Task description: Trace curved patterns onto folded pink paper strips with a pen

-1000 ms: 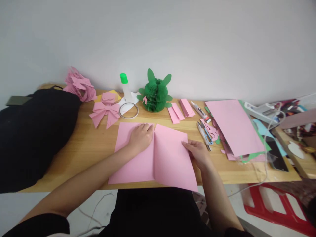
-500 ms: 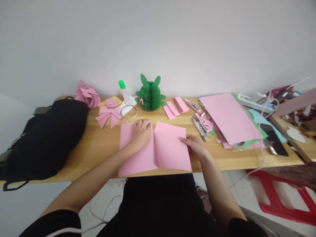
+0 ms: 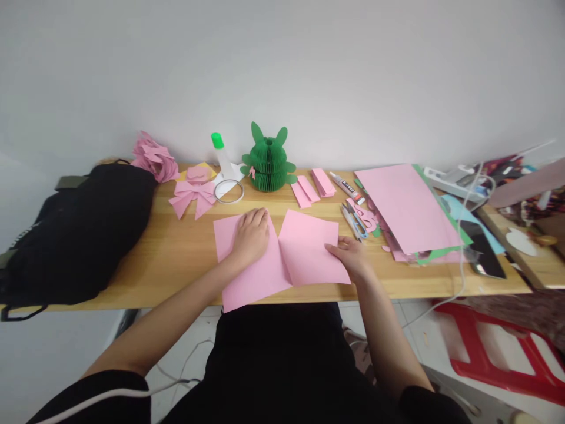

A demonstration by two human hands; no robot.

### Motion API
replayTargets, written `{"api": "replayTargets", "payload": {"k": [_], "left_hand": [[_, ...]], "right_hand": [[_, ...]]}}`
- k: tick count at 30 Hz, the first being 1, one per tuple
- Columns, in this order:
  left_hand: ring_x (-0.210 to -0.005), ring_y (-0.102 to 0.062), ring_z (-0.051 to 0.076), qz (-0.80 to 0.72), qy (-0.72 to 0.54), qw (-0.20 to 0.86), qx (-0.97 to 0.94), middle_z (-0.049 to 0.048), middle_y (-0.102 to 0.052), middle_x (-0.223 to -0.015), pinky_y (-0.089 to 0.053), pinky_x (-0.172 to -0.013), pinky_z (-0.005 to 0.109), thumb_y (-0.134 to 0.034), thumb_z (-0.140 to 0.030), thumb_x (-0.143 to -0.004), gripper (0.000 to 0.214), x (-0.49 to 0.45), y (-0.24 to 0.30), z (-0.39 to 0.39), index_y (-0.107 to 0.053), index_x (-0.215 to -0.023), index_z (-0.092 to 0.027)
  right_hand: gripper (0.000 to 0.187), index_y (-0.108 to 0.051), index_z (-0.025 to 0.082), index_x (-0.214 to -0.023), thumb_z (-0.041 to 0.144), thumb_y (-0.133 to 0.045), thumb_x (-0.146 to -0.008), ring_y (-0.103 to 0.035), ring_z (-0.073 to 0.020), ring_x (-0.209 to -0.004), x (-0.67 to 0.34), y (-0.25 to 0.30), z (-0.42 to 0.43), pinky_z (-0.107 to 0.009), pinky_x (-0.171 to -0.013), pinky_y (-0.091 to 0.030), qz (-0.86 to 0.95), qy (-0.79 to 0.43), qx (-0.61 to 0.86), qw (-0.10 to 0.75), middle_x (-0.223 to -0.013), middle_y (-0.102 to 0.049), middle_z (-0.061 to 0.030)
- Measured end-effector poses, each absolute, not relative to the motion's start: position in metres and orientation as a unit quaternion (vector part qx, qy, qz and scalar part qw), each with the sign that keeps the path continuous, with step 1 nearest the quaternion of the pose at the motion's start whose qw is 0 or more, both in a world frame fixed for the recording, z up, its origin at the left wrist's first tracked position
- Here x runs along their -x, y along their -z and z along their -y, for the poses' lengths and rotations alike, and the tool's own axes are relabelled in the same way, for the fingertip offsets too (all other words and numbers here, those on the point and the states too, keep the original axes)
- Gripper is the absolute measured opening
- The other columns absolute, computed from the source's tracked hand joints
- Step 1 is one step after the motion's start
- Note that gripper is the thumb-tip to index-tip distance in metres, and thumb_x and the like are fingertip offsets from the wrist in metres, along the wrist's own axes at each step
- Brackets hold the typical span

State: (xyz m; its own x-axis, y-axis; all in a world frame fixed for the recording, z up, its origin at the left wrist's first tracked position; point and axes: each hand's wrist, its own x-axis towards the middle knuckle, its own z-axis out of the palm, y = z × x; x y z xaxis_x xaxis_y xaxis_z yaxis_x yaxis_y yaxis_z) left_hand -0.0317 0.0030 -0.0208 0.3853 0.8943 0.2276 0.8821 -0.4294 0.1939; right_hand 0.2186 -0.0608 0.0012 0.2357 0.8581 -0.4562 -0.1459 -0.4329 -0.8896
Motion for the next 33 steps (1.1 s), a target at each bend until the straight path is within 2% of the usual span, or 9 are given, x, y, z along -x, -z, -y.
{"api": "replayTargets", "payload": {"k": [8,12,18,25,33], "left_hand": [[-0.134,-0.049,0.032,-0.542,-0.126,0.03,-0.831,0.0233,-0.055,-0.142,-0.037,-0.114,0.049,-0.034,-0.008,-0.094,0.044,0.026,0.001,0.013,-0.059,-0.129,-0.003],[-0.14,-0.044,0.033,-0.55,-0.11,0.047,-0.827,0.023,-0.049,-0.149,-0.036,-0.116,0.05,-0.036,-0.017,-0.097,0.044,0.018,0.003,0.028,-0.053,-0.135,-0.003],[-0.148,-0.034,0.03,-0.578,-0.085,0.077,-0.808,0.0209,-0.04,-0.156,-0.03,-0.12,0.05,-0.031,-0.025,-0.101,0.05,0.014,0.014,0.037,-0.043,-0.146,-0.004],[-0.151,-0.029,0.029,-0.589,-0.076,0.094,-0.799,0.0189,-0.034,-0.16,-0.024,-0.124,0.049,-0.026,-0.028,-0.102,0.055,0.013,0.009,0.039,-0.039,-0.149,-0.002],[-0.151,-0.027,0.029,-0.591,-0.077,0.104,-0.796,0.0184,-0.032,-0.161,-0.022,-0.125,0.047,-0.026,-0.027,-0.102,0.056,0.012,0.008,0.039,-0.039,-0.149,0.0]], "right_hand": [[0.026,-0.067,0.019,-0.084,0.021,-0.084,-0.065,-0.066,-0.0151,-0.051,-0.222,-0.023,0.065,-0.023,-0.045,-0.051,0.231,-0.585,0.653,0.422,-0.066,-0.074,-0.0011],[0.018,-0.07,0.018,-0.083,0.022,-0.081,-0.069,-0.068,-0.0163,-0.055,-0.222,-0.029,0.07,-0.025,-0.048,-0.053,0.232,-0.604,0.645,0.406,-0.075,-0.077,-0.0055],[0.027,-0.067,0.02,-0.086,0.015,-0.082,-0.064,-0.071,-0.0174,-0.061,-0.22,-0.023,0.08,-0.027,-0.059,-0.059,0.24,-0.587,0.651,0.418,-0.075,-0.079,-0.0031],[0.028,-0.061,0.021,-0.079,0.028,-0.082,-0.062,-0.072,-0.018,-0.06,-0.219,-0.005,0.092,-0.027,-0.057,-0.057,0.256,-0.564,0.651,0.439,-0.067,-0.075,0.0007],[0.035,-0.061,0.021,-0.084,0.034,-0.082,-0.06,-0.072,-0.0203,-0.06,-0.216,0.002,0.1,-0.029,-0.057,-0.056,0.255,-0.541,0.661,0.453,-0.065,-0.075,-0.0004]]}}
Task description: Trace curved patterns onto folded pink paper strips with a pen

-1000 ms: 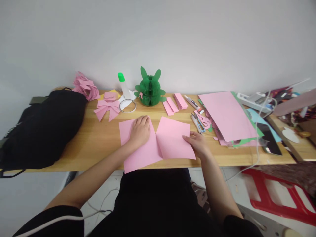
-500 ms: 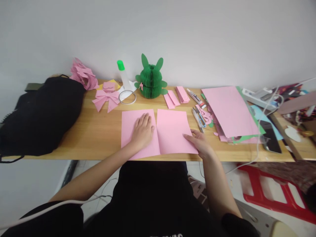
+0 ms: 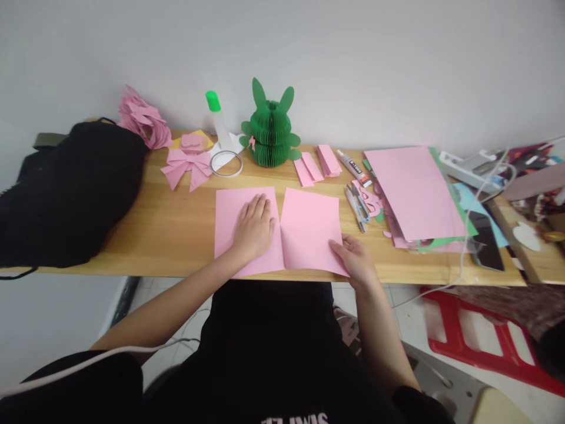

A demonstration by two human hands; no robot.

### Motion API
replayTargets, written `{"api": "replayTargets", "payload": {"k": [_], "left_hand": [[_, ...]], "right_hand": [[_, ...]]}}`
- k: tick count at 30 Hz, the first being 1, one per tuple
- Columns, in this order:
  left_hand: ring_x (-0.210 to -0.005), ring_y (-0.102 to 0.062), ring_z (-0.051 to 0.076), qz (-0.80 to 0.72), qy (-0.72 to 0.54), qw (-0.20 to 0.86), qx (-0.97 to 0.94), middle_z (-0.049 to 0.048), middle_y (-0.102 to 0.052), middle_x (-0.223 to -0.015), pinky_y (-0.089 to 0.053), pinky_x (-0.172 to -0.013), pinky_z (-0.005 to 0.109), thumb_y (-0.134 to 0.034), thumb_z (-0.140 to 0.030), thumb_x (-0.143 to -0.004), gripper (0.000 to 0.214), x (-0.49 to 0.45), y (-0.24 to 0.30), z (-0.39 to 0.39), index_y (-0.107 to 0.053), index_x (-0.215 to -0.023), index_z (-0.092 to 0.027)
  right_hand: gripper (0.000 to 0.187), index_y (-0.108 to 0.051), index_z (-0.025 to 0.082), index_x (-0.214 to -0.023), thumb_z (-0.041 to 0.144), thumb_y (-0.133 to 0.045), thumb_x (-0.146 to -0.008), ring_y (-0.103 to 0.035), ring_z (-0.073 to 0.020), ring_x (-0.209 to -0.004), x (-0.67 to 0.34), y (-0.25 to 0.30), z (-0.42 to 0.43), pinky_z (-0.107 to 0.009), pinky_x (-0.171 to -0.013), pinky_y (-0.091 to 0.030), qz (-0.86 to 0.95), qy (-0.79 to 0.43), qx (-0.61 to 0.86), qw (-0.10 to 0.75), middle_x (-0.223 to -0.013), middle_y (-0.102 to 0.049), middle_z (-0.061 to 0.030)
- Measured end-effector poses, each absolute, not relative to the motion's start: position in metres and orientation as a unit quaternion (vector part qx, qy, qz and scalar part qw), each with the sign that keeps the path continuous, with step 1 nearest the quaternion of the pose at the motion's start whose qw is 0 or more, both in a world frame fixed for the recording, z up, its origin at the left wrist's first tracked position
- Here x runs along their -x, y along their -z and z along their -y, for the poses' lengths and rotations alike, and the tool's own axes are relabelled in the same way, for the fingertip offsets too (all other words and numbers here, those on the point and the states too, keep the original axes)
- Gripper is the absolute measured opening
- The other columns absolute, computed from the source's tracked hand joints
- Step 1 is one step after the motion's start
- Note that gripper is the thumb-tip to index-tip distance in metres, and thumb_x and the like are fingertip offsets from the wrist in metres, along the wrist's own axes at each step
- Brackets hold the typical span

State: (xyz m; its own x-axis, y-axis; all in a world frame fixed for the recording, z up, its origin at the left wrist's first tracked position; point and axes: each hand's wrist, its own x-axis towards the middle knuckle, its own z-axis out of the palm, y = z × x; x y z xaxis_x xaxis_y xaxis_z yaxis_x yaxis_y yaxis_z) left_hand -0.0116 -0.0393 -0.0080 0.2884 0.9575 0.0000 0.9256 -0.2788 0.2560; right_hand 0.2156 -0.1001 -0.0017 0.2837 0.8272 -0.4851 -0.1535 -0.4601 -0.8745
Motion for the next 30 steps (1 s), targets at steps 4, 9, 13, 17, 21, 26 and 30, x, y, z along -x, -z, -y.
{"api": "replayTargets", "payload": {"k": [4,9,13,17,21,26,30], "left_hand": [[-0.151,-0.027,0.028,-0.592,-0.083,0.109,-0.795,0.0191,-0.033,-0.16,-0.022,-0.125,0.046,-0.028,-0.026,-0.102,0.055,0.012,0.009,0.039,-0.04,-0.148,0.0],[-0.151,-0.029,0.029,-0.588,-0.106,0.109,-0.794,0.019,-0.035,-0.159,-0.023,-0.124,0.049,-0.029,-0.026,-0.101,0.054,0.012,0.013,0.038,-0.041,-0.148,-0.002],[-0.15,-0.029,0.031,-0.585,-0.129,0.104,-0.794,0.021,-0.036,-0.158,-0.022,-0.124,0.053,-0.029,-0.024,-0.1,0.053,0.013,0.013,0.04,-0.044,-0.145,0.0],[-0.151,-0.028,0.031,-0.58,-0.147,0.109,-0.794,0.0205,-0.036,-0.158,-0.02,-0.124,0.054,-0.03,-0.021,-0.1,0.051,0.013,0.01,0.043,-0.045,-0.144,-0.001],[-0.152,-0.025,0.031,-0.577,-0.159,0.131,-0.79,0.0195,-0.035,-0.159,-0.017,-0.125,0.054,-0.031,-0.021,-0.1,0.05,0.013,0.008,0.044,-0.045,-0.144,-0.003],[-0.152,-0.025,0.032,-0.565,-0.181,0.185,-0.784,0.0203,-0.036,-0.159,-0.014,-0.125,0.056,-0.036,-0.02,-0.098,0.046,0.013,0.006,0.043,-0.05,-0.14,-0.005],[-0.15,-0.028,0.034,-0.534,-0.216,0.26,-0.775,0.0218,-0.04,-0.156,-0.015,-0.125,0.054,-0.048,-0.015,-0.092,0.041,0.018,0.0,0.032,-0.06,-0.129,-0.004]], "right_hand": [[0.04,-0.06,0.021,-0.088,0.037,-0.082,-0.059,-0.072,-0.0203,-0.058,-0.217,0.0,0.105,-0.028,-0.053,-0.054,0.256,-0.526,0.671,0.455,-0.064,-0.075,-0.0005],[0.045,-0.06,0.021,-0.087,0.041,-0.084,-0.056,-0.071,-0.0202,-0.055,-0.224,-0.004,0.114,-0.029,-0.052,-0.054,0.257,-0.508,0.685,0.455,-0.064,-0.075,-0.0009],[0.053,-0.061,0.019,-0.09,0.046,-0.087,-0.053,-0.069,-0.0197,-0.052,-0.228,-0.006,0.125,-0.027,-0.049,-0.052,0.256,-0.491,0.697,0.456,-0.061,-0.074,-0.0014],[0.059,-0.062,0.019,-0.093,0.05,-0.088,-0.051,-0.067,-0.0188,-0.048,-0.231,-0.005,0.139,-0.026,-0.046,-0.05,0.252,-0.459,0.712,0.467,-0.058,-0.073,-0.0008],[0.059,-0.061,0.02,-0.092,0.052,-0.087,-0.051,-0.068,-0.0189,-0.048,-0.237,-0.007,0.152,-0.026,-0.046,-0.051,0.242,-0.429,0.725,0.482,-0.057,-0.073,0.0005],[0.061,-0.063,0.02,-0.092,0.046,-0.093,-0.046,-0.068,-0.0174,-0.048,-0.247,-0.017,0.162,-0.023,-0.044,-0.051,0.2,-0.459,0.689,0.525,-0.062,-0.075,0.0015],[0.054,-0.064,0.022,-0.089,0.04,-0.095,-0.048,-0.068,-0.0143,-0.049,-0.248,-0.022,0.161,-0.02,-0.044,-0.051,0.16,-0.534,0.628,0.542,-0.068,-0.076,0.0029]]}}
